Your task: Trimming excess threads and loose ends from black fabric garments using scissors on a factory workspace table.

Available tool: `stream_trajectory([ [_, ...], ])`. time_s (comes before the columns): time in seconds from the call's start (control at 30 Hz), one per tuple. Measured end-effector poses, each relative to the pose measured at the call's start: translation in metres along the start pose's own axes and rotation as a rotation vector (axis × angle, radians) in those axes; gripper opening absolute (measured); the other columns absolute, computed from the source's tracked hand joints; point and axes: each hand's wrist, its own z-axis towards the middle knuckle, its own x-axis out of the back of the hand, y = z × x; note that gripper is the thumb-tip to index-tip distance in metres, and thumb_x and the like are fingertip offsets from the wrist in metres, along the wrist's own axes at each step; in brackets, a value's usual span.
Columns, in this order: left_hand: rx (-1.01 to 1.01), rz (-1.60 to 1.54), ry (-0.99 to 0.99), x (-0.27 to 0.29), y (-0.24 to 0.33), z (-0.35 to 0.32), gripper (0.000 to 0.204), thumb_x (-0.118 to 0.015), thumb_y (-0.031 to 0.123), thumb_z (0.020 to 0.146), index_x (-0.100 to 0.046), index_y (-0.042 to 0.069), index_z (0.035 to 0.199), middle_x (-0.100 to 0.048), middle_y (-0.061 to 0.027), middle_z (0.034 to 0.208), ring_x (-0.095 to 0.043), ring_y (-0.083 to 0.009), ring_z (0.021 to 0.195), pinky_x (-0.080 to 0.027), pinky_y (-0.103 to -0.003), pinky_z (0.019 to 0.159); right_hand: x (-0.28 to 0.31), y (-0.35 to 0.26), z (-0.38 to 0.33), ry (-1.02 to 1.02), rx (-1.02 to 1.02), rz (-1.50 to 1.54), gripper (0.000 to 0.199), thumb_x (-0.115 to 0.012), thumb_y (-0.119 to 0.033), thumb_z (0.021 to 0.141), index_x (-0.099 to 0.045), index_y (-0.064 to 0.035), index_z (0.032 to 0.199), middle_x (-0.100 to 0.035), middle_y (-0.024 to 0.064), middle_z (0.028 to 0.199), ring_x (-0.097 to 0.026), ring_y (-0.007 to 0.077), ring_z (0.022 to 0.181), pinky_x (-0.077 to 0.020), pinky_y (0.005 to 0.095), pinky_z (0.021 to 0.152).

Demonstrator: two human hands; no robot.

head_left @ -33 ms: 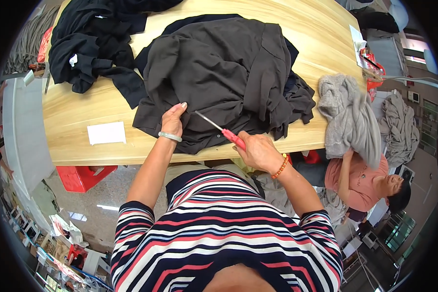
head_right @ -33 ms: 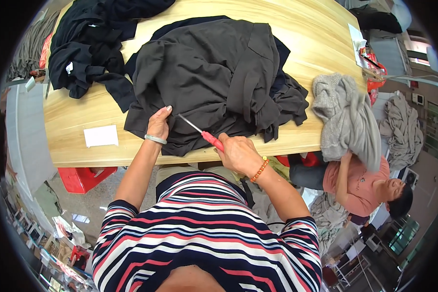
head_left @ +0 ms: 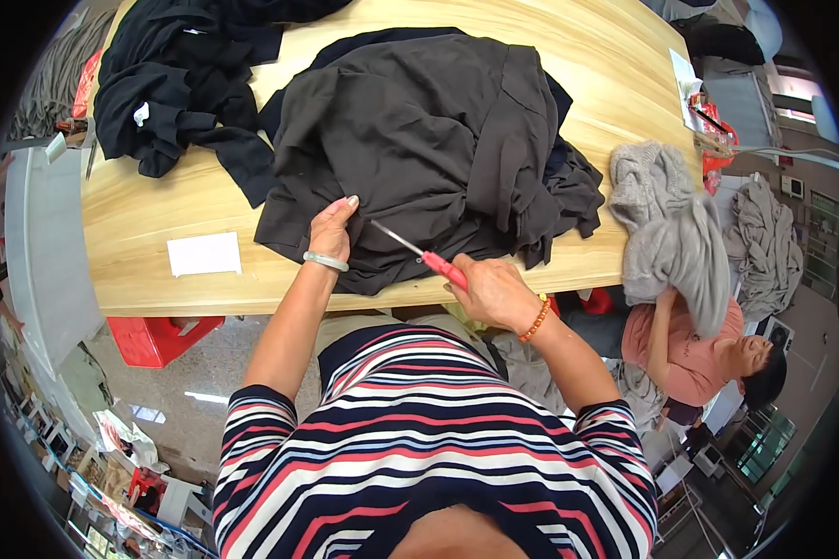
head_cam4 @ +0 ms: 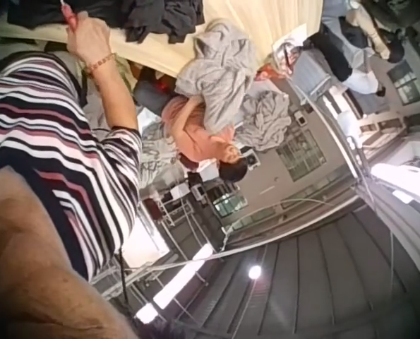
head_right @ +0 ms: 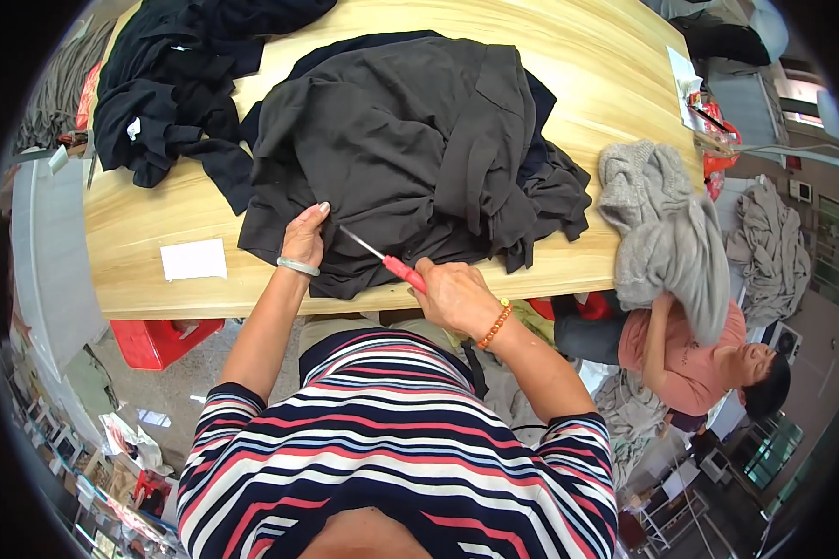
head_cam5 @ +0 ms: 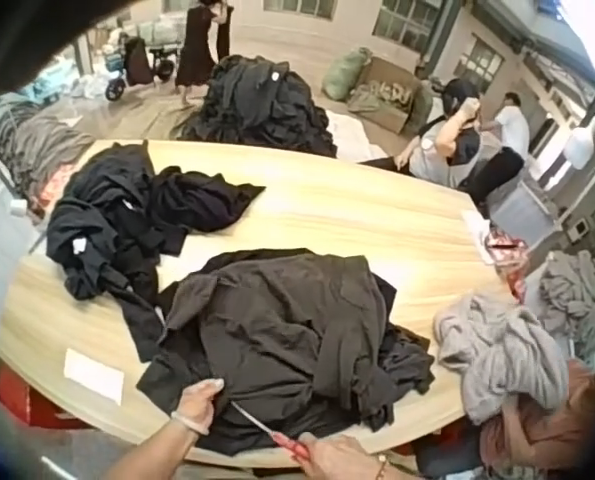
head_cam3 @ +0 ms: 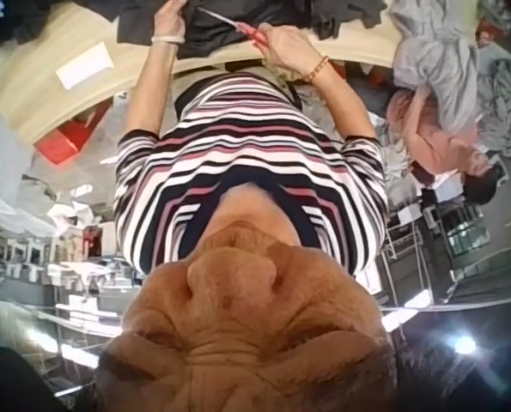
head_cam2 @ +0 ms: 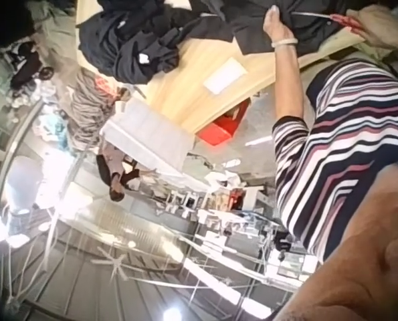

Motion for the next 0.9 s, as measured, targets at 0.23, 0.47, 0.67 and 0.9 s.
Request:
stream_trajectory([
  [0.23, 0.016, -0.061, 0.012, 0.009, -0.003, -0.002, 0.021, -0.074, 0.006, 0.080, -0.064, 0.000, 0.097, -0.067, -0.0042, 0.093, -0.061, -0.0115, 0.089, -0.045, -0.023, 0.088, -0.002, -0.001, -0.001, -0.059, 0.056, -0.030, 0.025, -0.061, -0.024, 0.085, -0.055, -0.0015, 0.092, -0.061, 0.0213, 0.067, -0.062, 0.0402, 0.069, -0.0482, 0.0476, 0.066],
  [0.47, 0.098, -0.123, 0.056, 0.010, -0.005, 0.000, 0.020, -0.074, 0.003, 0.080, -0.063, 0.001, 0.097, -0.066, -0.0042, 0.093, -0.060, -0.0110, 0.091, -0.045, -0.022, 0.088, -0.008, -0.002, -0.003, -0.067, 0.038, -0.025, 0.024, -0.061, -0.024, 0.085, -0.055, -0.0017, 0.092, -0.062, 0.0210, 0.068, -0.062, 0.0402, 0.069, -0.0479, 0.0478, 0.065],
  [0.67, 0.089, -0.120, 0.086, 0.011, -0.008, 0.003, 0.015, -0.071, 0.005, 0.083, -0.063, 0.003, 0.095, -0.066, -0.0035, 0.091, -0.059, -0.0117, 0.088, -0.046, -0.023, 0.086, -0.003, -0.005, 0.004, -0.060, 0.027, -0.044, 0.022, -0.059, -0.022, 0.085, -0.055, -0.0009, 0.091, -0.063, 0.0205, 0.068, -0.064, 0.0381, 0.071, -0.0504, 0.0461, 0.066],
  [0.9, -0.024, 0.073, -0.198, -0.026, 0.040, -0.016, 0.014, -0.066, 0.008, 0.087, -0.059, 0.008, 0.100, -0.061, 0.0036, 0.083, -0.057, -0.0056, 0.077, -0.044, -0.020, 0.074, -0.003, -0.002, 0.008, 0.086, 0.121, 0.164, 0.025, -0.060, -0.013, 0.081, -0.053, -0.0080, 0.105, -0.062, 0.0194, 0.083, -0.060, 0.0372, 0.084, -0.0477, 0.0467, 0.073],
])
